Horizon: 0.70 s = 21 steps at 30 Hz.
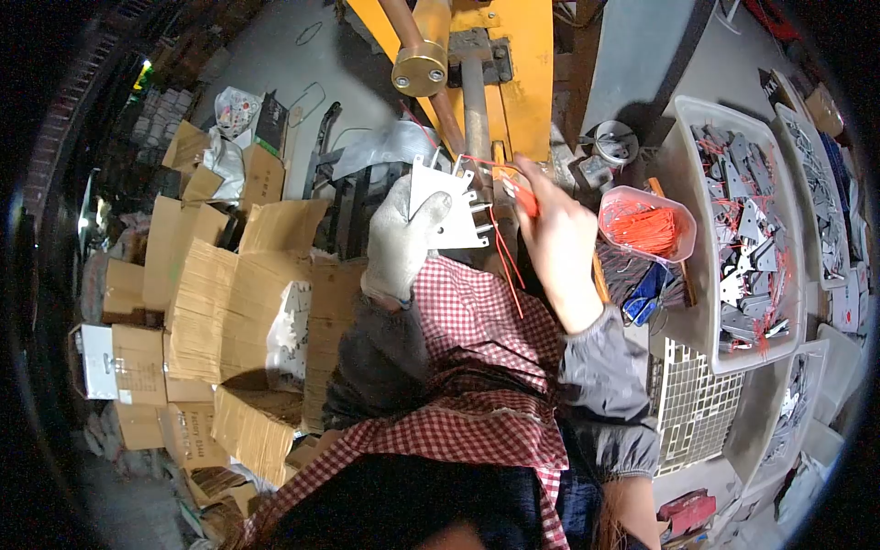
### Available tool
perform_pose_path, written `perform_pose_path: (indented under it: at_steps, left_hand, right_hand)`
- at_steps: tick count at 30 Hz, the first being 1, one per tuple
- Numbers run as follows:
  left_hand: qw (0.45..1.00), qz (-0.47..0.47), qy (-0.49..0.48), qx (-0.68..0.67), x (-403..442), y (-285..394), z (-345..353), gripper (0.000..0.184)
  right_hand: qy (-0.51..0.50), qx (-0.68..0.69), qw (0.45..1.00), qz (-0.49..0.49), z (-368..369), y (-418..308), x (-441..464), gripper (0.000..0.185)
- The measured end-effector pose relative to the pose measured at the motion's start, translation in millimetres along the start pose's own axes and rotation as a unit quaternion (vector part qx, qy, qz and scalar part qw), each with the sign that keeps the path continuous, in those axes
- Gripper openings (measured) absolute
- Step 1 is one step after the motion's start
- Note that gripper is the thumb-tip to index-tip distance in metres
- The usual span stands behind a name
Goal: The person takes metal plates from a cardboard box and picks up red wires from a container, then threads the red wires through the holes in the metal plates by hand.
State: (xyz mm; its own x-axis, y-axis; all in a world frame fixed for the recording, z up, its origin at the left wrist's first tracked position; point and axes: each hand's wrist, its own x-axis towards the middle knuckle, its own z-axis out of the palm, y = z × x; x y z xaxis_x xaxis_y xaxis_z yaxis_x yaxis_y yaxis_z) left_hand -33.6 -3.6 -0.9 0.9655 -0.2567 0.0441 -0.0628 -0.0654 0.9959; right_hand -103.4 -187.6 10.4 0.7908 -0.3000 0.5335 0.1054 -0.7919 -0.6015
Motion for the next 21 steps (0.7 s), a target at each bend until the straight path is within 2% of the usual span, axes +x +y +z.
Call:
perform_pose_path:
  at_steps: [1,2,5,9,11,17,21]
  left_hand:
    - [1.000,-0.014,-0.002,0.002,1,3,-1,0.035]
    - [1.000,-0.029,-0.004,0.004,2,5,-2,0.035]
    - [0.997,-0.074,-0.005,0.019,-2,21,-1,0.035]
    - [0.996,-0.080,-0.008,0.027,-2,22,0,0.034]
    - [0.998,-0.065,0.000,-0.016,-1,12,1,0.032]
    - [0.996,-0.084,0.021,0.014,-3,23,3,0.032]
    - [0.997,-0.079,-0.017,0.022,1,27,-4,0.031]
  right_hand:
    - [-0.004,-0.009,1.000,-0.010,8,6,7,0.031]
    - [-0.004,-0.009,1.000,-0.013,12,9,10,0.031]
    - [-0.021,0.049,0.998,0.023,15,6,10,0.009]
    - [-0.048,0.106,0.991,0.060,13,-11,6,0.010]
    - [-0.055,0.095,0.992,0.058,12,-15,8,0.009]
    - [-0.082,0.093,0.988,0.089,13,-13,9,0.010]
    - [-0.114,0.090,0.984,0.104,8,-15,11,0.013]
